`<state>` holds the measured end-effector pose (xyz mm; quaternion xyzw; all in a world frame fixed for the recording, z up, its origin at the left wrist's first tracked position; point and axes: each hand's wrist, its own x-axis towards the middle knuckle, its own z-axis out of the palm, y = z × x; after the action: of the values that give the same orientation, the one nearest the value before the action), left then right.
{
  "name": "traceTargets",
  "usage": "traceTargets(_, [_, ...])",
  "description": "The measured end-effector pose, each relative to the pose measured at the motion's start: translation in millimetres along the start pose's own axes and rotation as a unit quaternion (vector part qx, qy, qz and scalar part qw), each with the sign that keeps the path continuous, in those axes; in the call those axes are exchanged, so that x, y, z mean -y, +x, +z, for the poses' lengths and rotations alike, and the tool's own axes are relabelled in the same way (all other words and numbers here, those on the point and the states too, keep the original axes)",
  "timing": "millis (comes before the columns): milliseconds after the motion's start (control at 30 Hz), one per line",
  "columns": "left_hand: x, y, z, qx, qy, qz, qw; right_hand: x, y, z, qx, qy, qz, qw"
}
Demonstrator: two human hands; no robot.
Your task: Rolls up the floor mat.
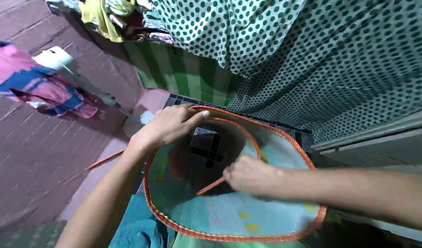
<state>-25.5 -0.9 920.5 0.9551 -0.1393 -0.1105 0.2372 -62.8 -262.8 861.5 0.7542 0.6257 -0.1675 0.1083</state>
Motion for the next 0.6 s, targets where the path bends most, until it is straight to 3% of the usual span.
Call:
traceTargets(100, [22,-18,-5,0.023,-0.104,-0.069,0.992,49,-12,-20,-0.011,0.134,-0.022,0.991])
traceTargets(200, [71,-40,3,-0.032,-0.144,-0.114,0.982,46,-42,-23,0.065,0.303,0.149,0.939])
traceTargets(300, [94,-74,41,-0.068,-0.074,-0.097,0.99,21,-78,20,0.0,0.375,0.277,0.885])
traceTargets(433, [25,-64,109,-0.055,0.048,-0.051,0.996,9,-56,35,0.004,0.485,0.344,0.804])
traceTargets(467, [7,-51,118,-0.038,0.061,-0.049,0.996,14,-44,29,-0.009,0.494,0.329,0.805])
traceTargets(533, [-9,-23,113,-0.002,0.096,-0.085,0.992,27,-33,6,-0.071,0.453,0.287,0.841])
traceTargets(600, [-5,-11,107,0.018,0.147,-0.134,0.98,36,-44,-8,-0.189,0.385,0.275,0.861])
